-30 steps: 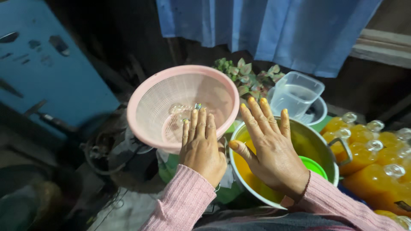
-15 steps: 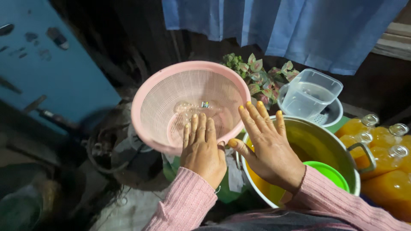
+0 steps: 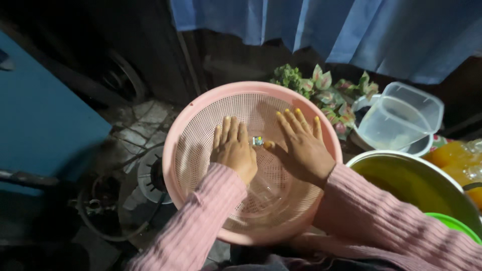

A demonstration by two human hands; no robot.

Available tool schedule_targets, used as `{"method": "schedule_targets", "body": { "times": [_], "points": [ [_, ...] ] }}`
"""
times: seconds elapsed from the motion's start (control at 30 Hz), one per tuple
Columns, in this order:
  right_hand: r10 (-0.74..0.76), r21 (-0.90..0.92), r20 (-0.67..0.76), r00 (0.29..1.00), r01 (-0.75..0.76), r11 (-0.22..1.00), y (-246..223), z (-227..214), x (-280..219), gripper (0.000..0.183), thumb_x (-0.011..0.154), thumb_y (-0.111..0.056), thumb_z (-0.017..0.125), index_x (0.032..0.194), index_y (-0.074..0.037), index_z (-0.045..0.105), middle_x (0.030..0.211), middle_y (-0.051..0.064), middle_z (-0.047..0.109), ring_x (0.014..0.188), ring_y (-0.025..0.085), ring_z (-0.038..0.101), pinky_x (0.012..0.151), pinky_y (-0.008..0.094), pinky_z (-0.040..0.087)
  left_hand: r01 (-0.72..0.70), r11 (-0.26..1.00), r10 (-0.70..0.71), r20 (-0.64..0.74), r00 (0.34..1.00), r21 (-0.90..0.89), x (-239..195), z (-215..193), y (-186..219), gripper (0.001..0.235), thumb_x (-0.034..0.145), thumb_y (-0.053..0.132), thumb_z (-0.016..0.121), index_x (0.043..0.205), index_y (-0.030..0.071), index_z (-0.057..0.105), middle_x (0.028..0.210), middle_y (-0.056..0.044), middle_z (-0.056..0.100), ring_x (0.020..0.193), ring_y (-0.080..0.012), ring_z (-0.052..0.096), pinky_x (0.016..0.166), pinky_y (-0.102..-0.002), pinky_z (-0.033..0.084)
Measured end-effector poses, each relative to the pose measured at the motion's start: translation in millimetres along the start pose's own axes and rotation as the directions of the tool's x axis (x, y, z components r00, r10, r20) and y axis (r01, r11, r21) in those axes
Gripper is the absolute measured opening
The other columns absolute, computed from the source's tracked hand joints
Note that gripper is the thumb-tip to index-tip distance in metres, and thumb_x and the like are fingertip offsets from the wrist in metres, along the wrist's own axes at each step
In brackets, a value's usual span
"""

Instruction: The person pours an orange liquid from a large metal pot into multiple clear plastic bottles using a green plastic funnel. The person repeatedly scoops liquid with the funnel and fills each bottle one at a time, placing filled bottles on a blue tray.

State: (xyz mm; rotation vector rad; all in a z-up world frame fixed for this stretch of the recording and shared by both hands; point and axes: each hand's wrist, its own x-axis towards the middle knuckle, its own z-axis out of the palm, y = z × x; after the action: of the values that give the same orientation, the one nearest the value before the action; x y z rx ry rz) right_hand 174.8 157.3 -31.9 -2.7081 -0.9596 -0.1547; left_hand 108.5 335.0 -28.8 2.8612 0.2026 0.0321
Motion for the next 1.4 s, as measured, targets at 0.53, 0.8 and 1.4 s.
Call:
{"method": "schedule_targets", "body": {
  "times": [0.53,0.8,1.4],
  "points": [
    [0.507,0.311,0.54,0.673,-0.718,0.622,66,144,72,0.085,0.083,-0.045,0.075,0.149,-0.002,0.045,0.142,0.022,0.059,0.13,0.032,0.06,0.109,0.041,0.047,0.437,0.881,-0.291,0.522,0.802,-0.179,111,114,-96,0.055,0.099,0.036,0.05,0.147,0.009,0.043,0.15,-0.02,0.047,0.136,-0.0365,0.052,0.111,-0.05,0.046],
    [0.523,0.318,0.535,0.663,-0.732,0.603,78,167,63,0.085,0.085,-0.044,0.078,0.15,0.0,0.045,0.146,0.022,0.056,0.132,0.032,0.055,0.11,0.04,0.043,0.434,0.853,-0.287,0.436,0.853,-0.288,127,178,-111,0.055,0.095,0.04,0.058,0.138,0.006,0.053,0.138,-0.026,0.059,0.126,-0.0408,0.06,0.107,-0.048,0.049],
    [0.569,0.646,0.582,0.581,-0.755,0.11,76,129,53,0.042,0.083,-0.014,0.078,0.12,-0.003,0.064,0.106,0.007,0.07,0.094,0.02,0.069,0.075,0.033,0.062,0.504,0.783,-0.356,0.404,0.843,-0.364,107,117,-91,0.064,0.095,0.044,0.059,0.144,0.005,0.048,0.142,-0.027,0.053,0.129,-0.0421,0.056,0.108,-0.049,0.048]
  ]
}}
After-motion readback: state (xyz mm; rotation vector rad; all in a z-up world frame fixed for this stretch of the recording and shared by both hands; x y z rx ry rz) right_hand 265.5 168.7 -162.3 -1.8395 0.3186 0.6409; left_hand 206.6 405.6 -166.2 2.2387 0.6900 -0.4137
